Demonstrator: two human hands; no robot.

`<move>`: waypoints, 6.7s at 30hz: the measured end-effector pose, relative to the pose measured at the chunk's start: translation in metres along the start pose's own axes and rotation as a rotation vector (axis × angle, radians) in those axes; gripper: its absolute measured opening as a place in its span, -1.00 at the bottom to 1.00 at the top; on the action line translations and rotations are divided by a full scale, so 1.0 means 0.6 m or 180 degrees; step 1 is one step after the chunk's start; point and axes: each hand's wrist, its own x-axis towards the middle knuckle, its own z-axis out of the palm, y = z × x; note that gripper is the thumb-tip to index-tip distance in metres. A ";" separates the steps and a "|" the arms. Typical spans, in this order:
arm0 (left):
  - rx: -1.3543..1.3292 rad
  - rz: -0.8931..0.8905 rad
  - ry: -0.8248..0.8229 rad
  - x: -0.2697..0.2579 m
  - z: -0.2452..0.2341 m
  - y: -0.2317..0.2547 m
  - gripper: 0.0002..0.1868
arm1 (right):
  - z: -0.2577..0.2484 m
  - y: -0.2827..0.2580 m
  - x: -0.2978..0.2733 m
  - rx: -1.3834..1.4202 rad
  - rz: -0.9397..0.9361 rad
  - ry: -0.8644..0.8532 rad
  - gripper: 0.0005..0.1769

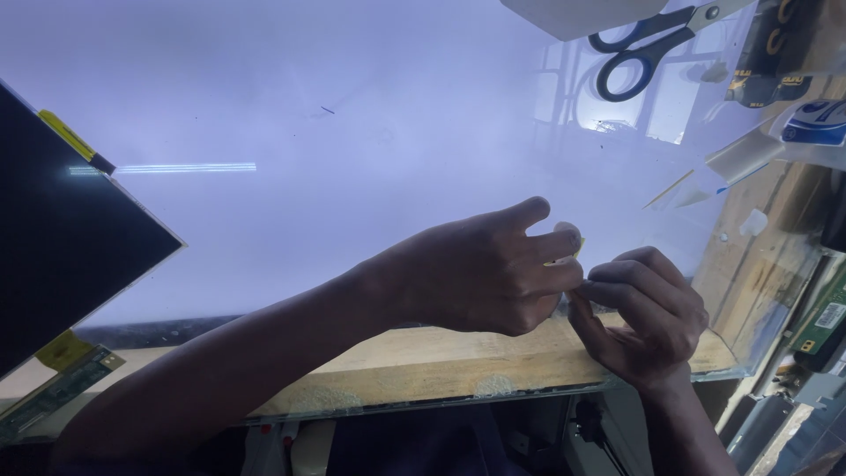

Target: Cleaning or applying adhesive to a small electronic ribbon cable connector using a fine tool on a workbench.

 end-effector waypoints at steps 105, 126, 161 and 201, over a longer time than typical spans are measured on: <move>-0.0336 -0.0130 -0.0037 0.023 0.011 -0.008 -0.72 | -0.012 0.031 -0.009 -0.0045 -0.0317 -0.0158 -0.78; -0.0351 -0.0104 -0.0082 0.023 0.010 -0.011 -0.79 | -0.014 0.027 -0.006 0.0047 0.0090 0.0250 -0.75; -0.0562 -0.0192 -0.0054 0.037 0.006 -0.010 -0.75 | -0.016 0.024 -0.006 -0.0091 0.0302 0.0316 -0.73; -0.0187 -0.0401 -0.0040 0.030 0.003 -0.018 -0.85 | -0.009 0.027 0.013 -0.0206 0.0428 0.0358 -0.72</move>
